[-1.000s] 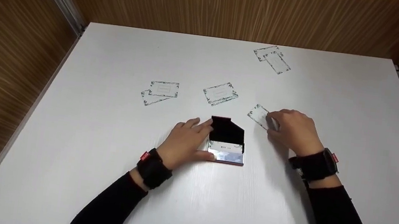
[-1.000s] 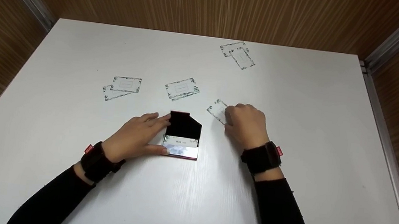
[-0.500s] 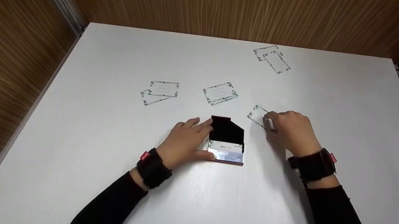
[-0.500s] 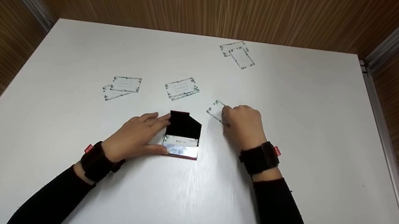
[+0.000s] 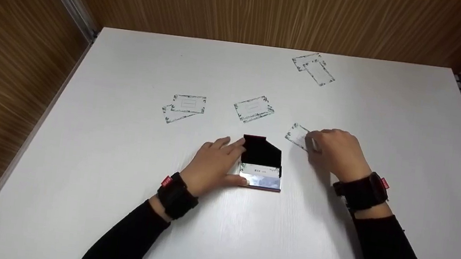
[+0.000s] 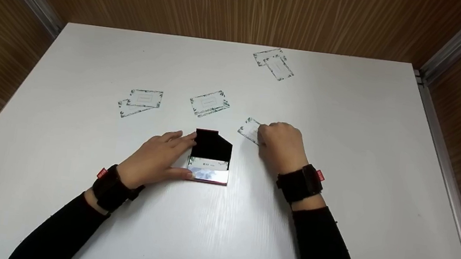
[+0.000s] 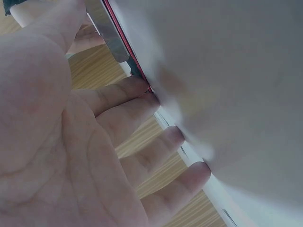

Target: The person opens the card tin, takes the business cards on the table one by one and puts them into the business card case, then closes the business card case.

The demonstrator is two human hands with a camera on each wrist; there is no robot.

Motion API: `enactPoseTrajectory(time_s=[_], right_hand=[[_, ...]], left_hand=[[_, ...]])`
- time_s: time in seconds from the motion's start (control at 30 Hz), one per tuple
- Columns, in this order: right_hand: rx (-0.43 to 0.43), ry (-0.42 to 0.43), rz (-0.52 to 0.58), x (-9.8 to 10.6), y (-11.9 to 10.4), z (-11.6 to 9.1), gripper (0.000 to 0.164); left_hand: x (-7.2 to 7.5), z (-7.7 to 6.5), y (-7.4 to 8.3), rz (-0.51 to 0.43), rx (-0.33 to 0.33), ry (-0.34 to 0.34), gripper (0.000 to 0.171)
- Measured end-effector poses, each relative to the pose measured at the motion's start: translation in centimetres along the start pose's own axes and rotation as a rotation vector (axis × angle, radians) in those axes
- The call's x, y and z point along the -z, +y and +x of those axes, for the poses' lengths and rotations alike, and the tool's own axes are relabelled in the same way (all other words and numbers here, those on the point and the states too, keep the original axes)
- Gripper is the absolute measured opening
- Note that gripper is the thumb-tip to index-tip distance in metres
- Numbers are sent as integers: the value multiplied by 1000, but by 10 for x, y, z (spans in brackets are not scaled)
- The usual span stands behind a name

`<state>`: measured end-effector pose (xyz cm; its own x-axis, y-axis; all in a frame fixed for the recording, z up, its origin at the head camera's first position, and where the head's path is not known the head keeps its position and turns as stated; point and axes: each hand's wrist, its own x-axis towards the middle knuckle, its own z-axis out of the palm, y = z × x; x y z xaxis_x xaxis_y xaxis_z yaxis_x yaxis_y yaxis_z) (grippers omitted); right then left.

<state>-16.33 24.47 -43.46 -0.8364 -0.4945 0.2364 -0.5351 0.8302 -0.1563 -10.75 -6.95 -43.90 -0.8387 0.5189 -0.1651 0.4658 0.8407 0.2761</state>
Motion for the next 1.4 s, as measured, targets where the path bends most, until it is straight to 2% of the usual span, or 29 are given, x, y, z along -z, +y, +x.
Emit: enactPoseTrajectory(time_s=[0.1,0.33,0.47,0.7,0.8,0.9,1.03,1.27,1.33,1.4], right_hand=[[26,18,-24,-1,-2,0,23],[41,-37,-59,0,-2,-4,49],[59,-22,-63,1,1,-5,54],[37,72,-37,0,7,-4,46],[12,100,-30,2,9,-4,39],[-2,111,-13,3,12,-3,39],[-24,99,23,4,15,-2,38],[-78,44,106,5,10,0,22],[-74,45,126,6,8,0,23],[-61,40,142,8,6,0,31]], left_hand=[[0,-1,0,-6,4,-3,88],[0,0,0,1,0,-15,89],[0,1,-1,21,0,-10,90],[-2,1,-1,19,-3,-18,91],[-2,1,-1,20,0,-22,91],[-1,2,-1,28,2,-23,91],[0,2,-1,32,4,-21,91],[-1,2,-1,6,4,-21,92],[-1,2,-1,9,0,-16,91],[-1,1,-1,11,-3,-10,90]])
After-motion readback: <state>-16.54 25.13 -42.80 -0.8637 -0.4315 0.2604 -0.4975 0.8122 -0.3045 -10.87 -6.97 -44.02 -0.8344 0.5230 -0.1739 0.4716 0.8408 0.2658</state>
